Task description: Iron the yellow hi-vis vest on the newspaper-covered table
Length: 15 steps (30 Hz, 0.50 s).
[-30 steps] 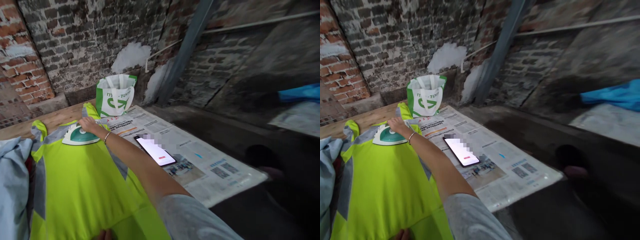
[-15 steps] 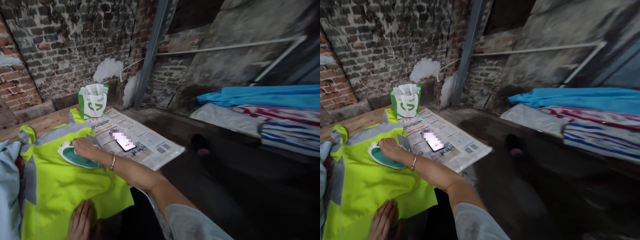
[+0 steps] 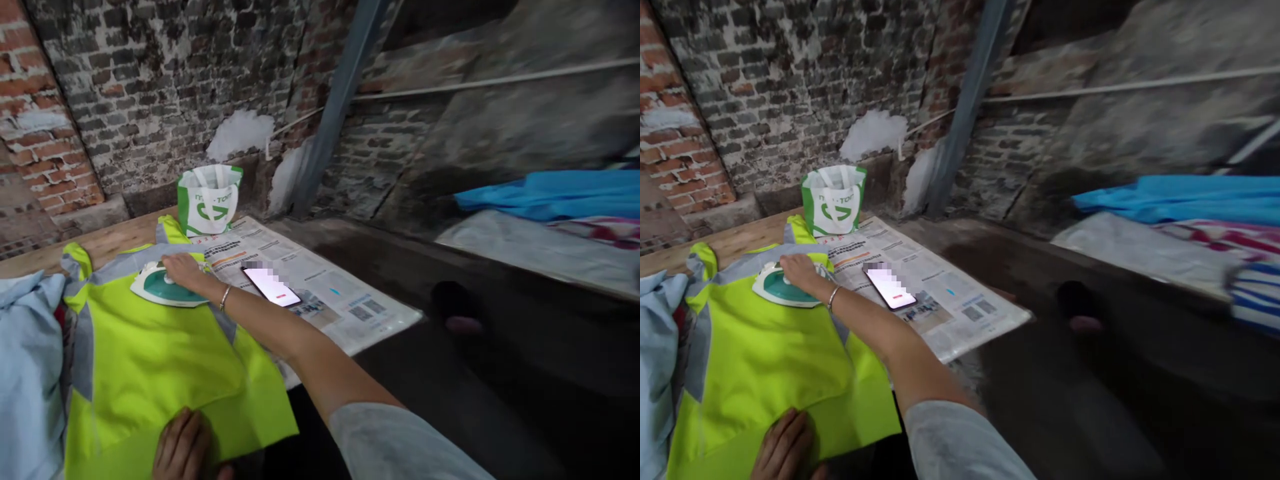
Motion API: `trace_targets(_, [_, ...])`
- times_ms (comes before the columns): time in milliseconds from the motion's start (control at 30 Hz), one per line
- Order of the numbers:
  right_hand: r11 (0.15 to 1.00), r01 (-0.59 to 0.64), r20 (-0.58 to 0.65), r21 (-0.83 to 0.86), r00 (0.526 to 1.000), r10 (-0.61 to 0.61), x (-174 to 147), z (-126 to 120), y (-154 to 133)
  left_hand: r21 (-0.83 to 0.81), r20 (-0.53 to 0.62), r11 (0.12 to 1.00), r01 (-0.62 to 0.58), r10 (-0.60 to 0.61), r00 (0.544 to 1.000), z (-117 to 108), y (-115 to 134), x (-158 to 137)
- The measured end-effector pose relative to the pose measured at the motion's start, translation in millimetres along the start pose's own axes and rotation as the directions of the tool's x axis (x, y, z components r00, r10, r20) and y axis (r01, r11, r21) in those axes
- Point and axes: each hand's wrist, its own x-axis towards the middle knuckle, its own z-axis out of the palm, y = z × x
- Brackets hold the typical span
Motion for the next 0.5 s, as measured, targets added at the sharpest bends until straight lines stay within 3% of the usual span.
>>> trace_targets(100, [1.0, -0.013, 0.02, -0.004, 1.0, 0.013, 29, 12, 10, 0.004, 0.103, 0.998, -0.065, 0.064, 0.993, -12, -16, 11])
trace_targets(200, [1.0, -0.024, 0.027, 0.008, 0.999, 0.024, 59, 23, 19, 0.143, 0.154, 0.987, -0.072, 0.049, 0.987, -18, -40, 21])
trace_targets(367, [0.999, -0.023, 0.018, 0.031, 1.0, 0.023, 101, 38, 32, 0.263, 0.281, 0.952, -0.16, 0.083, 0.956, 1, -62, 27])
trace_targets(500, [0.997, -0.059, 0.017, 0.043, 0.998, 0.059, 124, 45, 38, 0.27, 0.305, 0.963, -0.019, -0.067, 0.95, 20, -60, 39])
